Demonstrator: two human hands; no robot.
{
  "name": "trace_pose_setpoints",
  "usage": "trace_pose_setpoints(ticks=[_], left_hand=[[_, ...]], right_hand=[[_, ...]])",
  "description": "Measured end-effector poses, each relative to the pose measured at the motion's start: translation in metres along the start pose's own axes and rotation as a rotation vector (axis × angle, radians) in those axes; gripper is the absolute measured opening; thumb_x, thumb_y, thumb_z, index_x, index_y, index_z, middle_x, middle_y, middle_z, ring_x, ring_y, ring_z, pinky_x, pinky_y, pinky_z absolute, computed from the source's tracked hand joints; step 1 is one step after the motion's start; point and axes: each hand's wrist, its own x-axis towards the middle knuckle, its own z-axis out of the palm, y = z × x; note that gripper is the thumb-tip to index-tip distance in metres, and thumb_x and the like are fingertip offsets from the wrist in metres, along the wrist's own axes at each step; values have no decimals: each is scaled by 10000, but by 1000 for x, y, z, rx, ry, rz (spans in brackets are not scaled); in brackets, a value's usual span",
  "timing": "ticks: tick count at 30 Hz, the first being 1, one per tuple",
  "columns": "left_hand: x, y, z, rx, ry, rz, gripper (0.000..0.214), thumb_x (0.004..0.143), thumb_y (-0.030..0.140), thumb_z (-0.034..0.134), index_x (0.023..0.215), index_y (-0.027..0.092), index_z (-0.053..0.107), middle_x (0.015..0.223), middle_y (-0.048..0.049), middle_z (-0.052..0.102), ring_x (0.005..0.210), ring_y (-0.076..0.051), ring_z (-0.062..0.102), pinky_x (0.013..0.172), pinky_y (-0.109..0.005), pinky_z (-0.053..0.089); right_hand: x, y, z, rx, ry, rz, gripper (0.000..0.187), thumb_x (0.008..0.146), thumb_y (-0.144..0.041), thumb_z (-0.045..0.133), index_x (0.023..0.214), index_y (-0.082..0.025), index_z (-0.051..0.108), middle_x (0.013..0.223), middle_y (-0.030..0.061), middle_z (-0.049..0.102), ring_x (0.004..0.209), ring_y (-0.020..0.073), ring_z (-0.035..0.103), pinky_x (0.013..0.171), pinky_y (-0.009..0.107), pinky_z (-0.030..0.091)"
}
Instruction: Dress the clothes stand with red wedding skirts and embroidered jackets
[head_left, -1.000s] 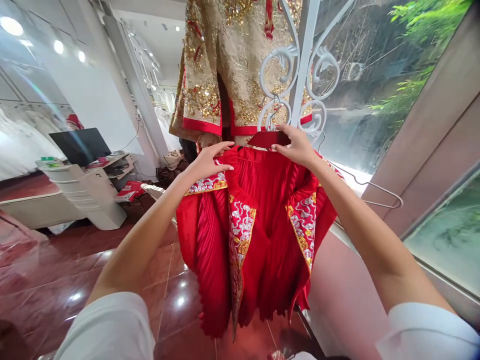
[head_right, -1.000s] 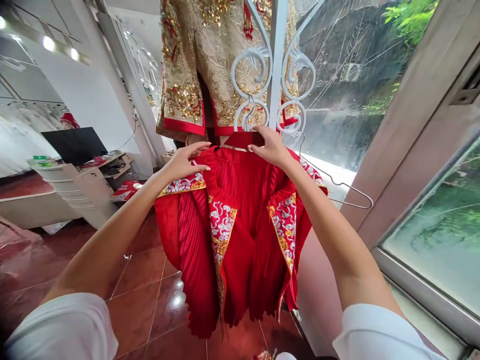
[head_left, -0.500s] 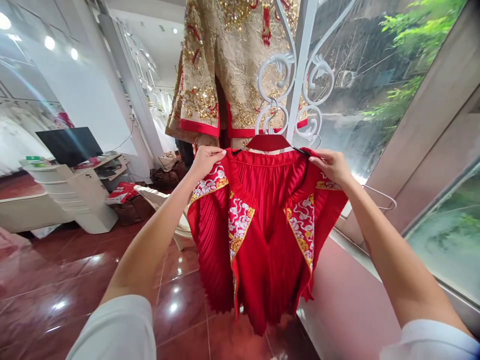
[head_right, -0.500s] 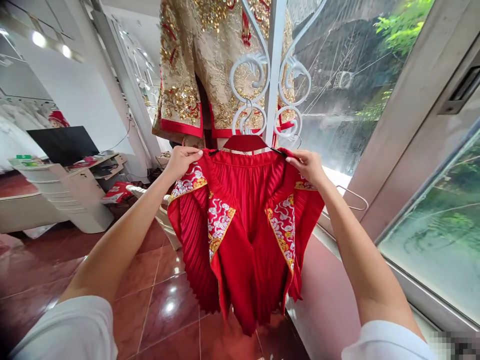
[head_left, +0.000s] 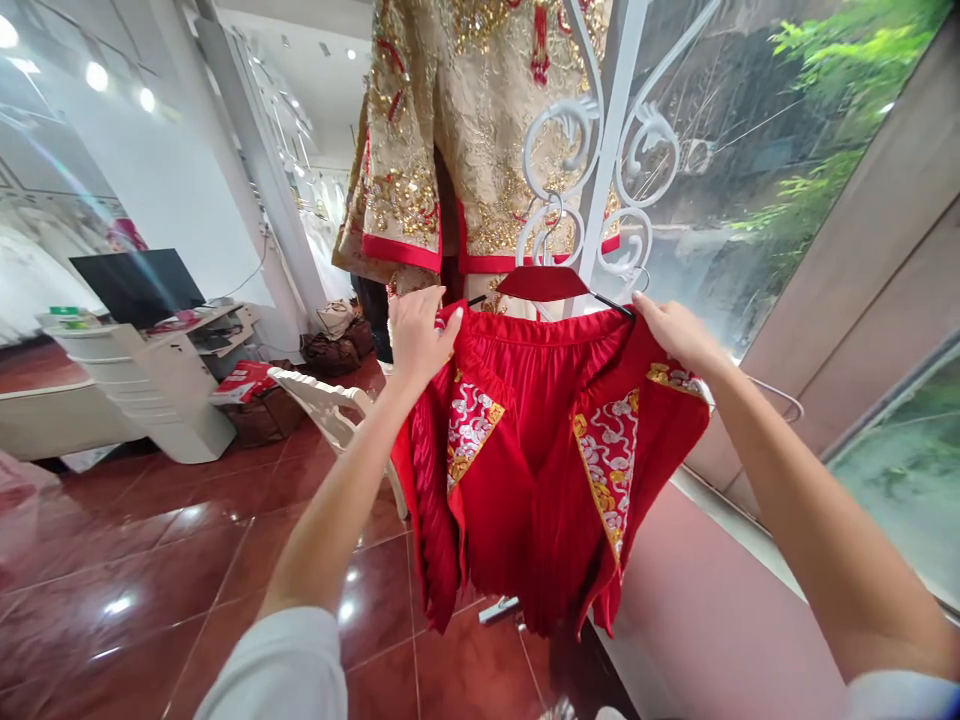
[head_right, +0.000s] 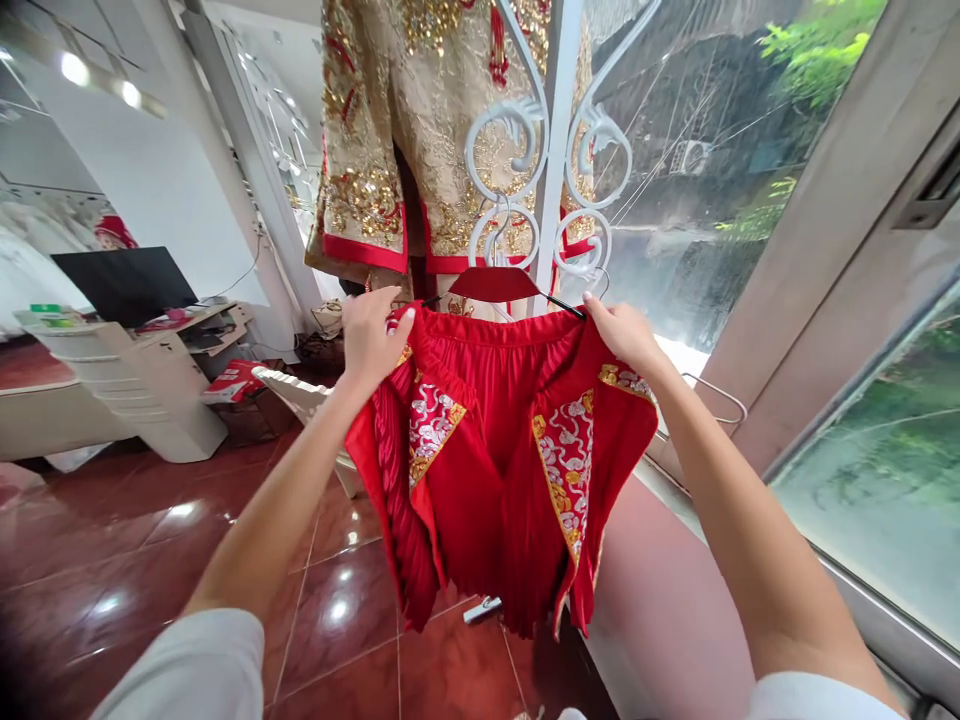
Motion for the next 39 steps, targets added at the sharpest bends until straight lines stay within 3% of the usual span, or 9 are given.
trace_pose_setpoints(ticks=[2,6,11,19,24,29,32,35,39], left_hand=[[-49,18,3,76,126,-33,364,855,389,459,1154,204,552,1170,-111,580,1187,-288,442,1064,-471,247],[-140,50,31,114,39,-184,470,835,351,491,1280,200,462,1309,-172,462,1249,-336,380,1072,-535,238],[-177,54,62,63,-99,-276,307,885,291,383,1148,266,538,1155,-141,541,1130,-305,501,978,-504,382],[-178,51,80,180,-246,-514,430,879,435,389,1205,159,429,1141,-205,494,998,-332,577,658,-410,487],[-143,38,92,263,-192,-436,302,912,267,354,1164,135,456,1108,-155,568,954,-248,613,701,-312,472],[-131,55,71,260,-181,-400,238,906,277,407,1084,180,531,858,-61,655,746,-198,628,656,-288,466],[-124,66,61,329,-124,-302,274,882,224,435,1128,196,553,1045,-99,638,949,-242,589,802,-358,461],[-110,59,62,431,-120,-146,468,803,87,473,1249,226,505,1382,-114,431,1218,-308,411,958,-465,366],[-98,35,67,503,-248,16,403,780,44,463,1129,201,591,1375,-119,420,1254,-308,349,983,-468,331]], right_hand=[[-22,-8,0,-19,52,40,586,829,-669,310,471,-206,326,439,5,328,454,141,353,476,288,251],[-57,-23,4,23,136,7,508,869,-587,313,628,-195,529,542,21,476,550,174,463,536,292,292],[-79,-40,7,-70,212,-8,429,878,-510,354,1039,-217,623,866,106,652,773,264,578,663,345,378],[-96,-55,13,-171,241,-47,366,875,-420,382,1087,-199,582,920,122,640,827,277,563,686,350,376],[-91,-45,19,-136,221,-28,305,864,-375,421,1038,-180,580,882,101,637,784,242,550,652,312,353],[-88,-41,21,-111,193,-14,261,860,-325,442,1023,-169,572,872,94,634,753,217,536,637,289,334],[-87,-43,20,-109,187,1,247,858,-315,447,1013,-164,567,862,97,628,743,213,528,629,284,324],[-88,-45,19,-135,161,24,248,862,-316,443,1015,-158,556,837,99,618,717,212,517,615,286,311],[-84,-44,17,-138,124,43,246,865,-308,428,1021,-156,544,811,93,603,699,208,508,625,299,321]])
